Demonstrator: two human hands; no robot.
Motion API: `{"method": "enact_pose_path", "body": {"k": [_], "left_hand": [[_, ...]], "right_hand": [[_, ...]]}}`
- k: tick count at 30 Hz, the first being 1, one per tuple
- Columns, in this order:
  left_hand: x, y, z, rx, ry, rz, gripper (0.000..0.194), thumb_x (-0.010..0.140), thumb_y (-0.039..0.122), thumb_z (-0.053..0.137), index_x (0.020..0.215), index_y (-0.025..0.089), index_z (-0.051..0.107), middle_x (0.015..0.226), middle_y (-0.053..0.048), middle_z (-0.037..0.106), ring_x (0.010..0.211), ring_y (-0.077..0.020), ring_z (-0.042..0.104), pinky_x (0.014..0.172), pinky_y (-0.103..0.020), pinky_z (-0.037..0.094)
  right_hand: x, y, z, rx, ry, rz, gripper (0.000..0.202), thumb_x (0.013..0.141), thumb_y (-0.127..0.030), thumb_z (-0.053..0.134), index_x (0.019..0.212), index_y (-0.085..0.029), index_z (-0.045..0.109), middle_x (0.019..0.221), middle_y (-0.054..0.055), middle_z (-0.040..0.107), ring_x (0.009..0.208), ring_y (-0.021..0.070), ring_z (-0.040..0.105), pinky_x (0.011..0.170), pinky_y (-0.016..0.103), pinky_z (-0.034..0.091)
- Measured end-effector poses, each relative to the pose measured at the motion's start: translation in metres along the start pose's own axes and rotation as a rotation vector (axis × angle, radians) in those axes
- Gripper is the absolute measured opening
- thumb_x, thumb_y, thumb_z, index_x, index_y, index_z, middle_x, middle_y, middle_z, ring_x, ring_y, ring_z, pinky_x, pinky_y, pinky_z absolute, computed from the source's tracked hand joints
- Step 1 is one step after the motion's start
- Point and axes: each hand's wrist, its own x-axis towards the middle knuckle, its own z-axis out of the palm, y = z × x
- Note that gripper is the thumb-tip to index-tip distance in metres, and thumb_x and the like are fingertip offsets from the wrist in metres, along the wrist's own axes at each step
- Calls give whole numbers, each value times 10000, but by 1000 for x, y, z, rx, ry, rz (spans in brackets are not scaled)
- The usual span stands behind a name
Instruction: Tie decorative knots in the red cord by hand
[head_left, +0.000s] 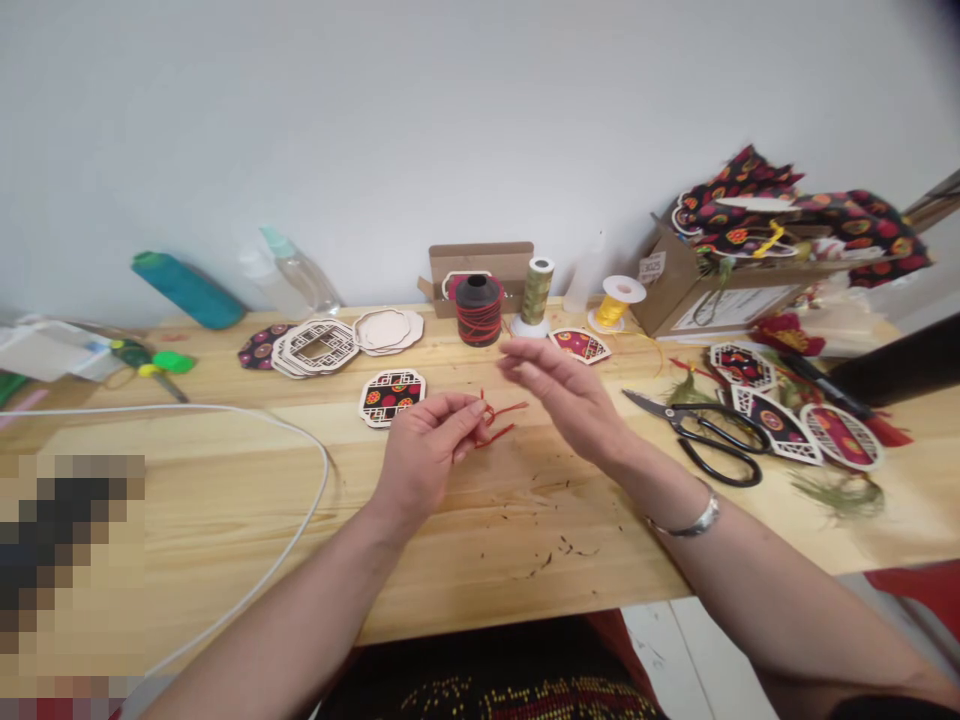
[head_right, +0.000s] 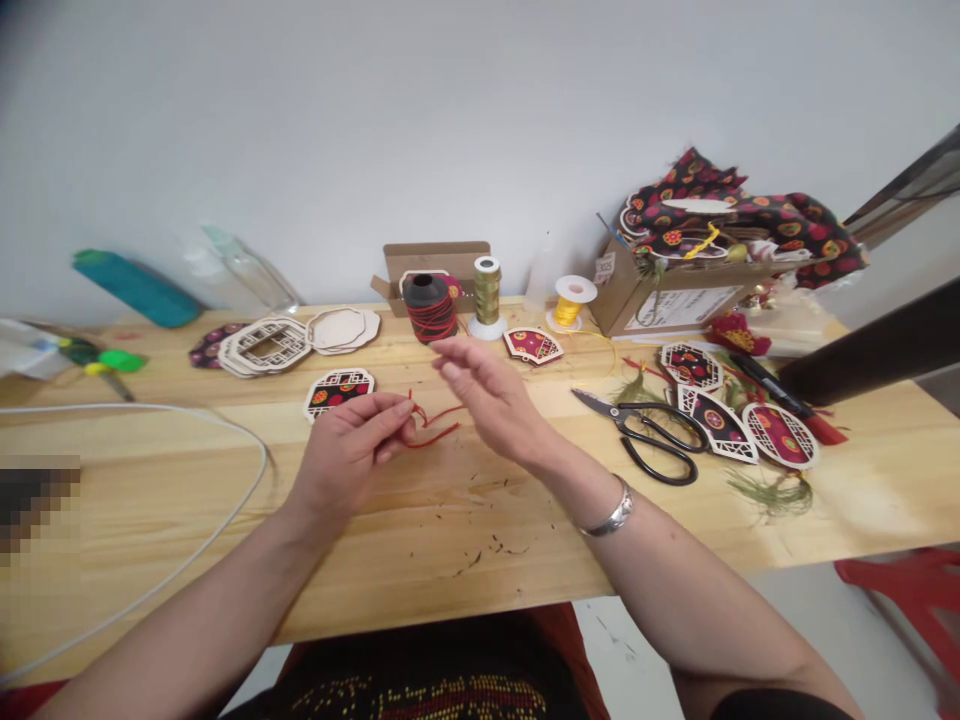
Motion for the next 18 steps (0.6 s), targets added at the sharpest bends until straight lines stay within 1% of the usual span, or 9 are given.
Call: {"method": "enact_pose_path", "body": {"k": [1, 3, 4, 6, 8, 10, 14, 18], "left_hand": [[0, 0, 0, 12, -10, -4, 132, 695, 249, 726, 699, 119, 702, 541, -23, 621, 452, -55, 463, 387, -165, 289], [0, -1, 0, 20, -34, -10, 143, 701, 262, 723, 728, 122, 713, 546, -26, 626, 448, -56, 461, 384, -167, 281], [1, -2, 0, 21, -43, -11, 145, 703, 264, 722, 730, 122, 715, 542, -26, 625, 439, -52, 450, 381, -168, 274], [2, -3, -1, 22, -46, -7, 144, 710, 264, 715, 717, 120, 711, 536, -25, 620, 428, -48, 434, 379, -171, 265], [2, -3, -2, 22, -46, -3, 140, 712, 259, 708, 698, 119, 704, 542, -26, 618, 436, -52, 441, 380, -173, 267], [3, -3, -2, 18, -48, -4, 143, 711, 261, 705, 695, 119, 703, 546, -29, 617, 453, -60, 459, 382, -173, 272], [2, -2, -1, 7, -37, -25, 153, 691, 271, 718, 697, 118, 703, 532, -31, 615, 445, -63, 458, 376, -174, 267], [2, -2, -1, 18, -33, -33, 146, 701, 261, 714, 708, 115, 705, 531, -27, 614, 432, -50, 435, 383, -172, 261]], "right_hand": [[-3, -2, 5, 42, -95, 48, 308, 909, -308, 474, 1195, -216, 539, 1145, 71, 603, 1058, 159, 571, 935, 344, 460], [-8, -5, 12, 69, -196, 119, 350, 907, -348, 486, 1223, -203, 529, 1194, 83, 589, 1046, 160, 578, 938, 350, 461], [-9, -5, 14, 99, -229, 154, 366, 907, -373, 485, 1219, -187, 534, 1168, 92, 602, 1015, 162, 592, 924, 355, 468], [-9, -3, 14, 205, -264, 228, 398, 906, -426, 471, 1177, -148, 558, 1025, 99, 651, 916, 166, 625, 874, 366, 491], [-8, 0, 14, 321, -265, 305, 424, 899, -465, 464, 1118, -122, 583, 856, 81, 665, 807, 161, 641, 804, 359, 510], [-6, 3, 12, 369, -243, 360, 416, 883, -471, 487, 1062, -116, 608, 782, 66, 655, 730, 145, 632, 729, 326, 513], [-3, 3, 12, 339, -206, 398, 359, 864, -429, 524, 985, -115, 649, 737, 39, 626, 588, 93, 548, 570, 253, 454], [-4, -1, 13, 254, -215, 366, 311, 841, -399, 561, 934, -129, 684, 655, -3, 589, 519, 61, 442, 499, 215, 364]]}}
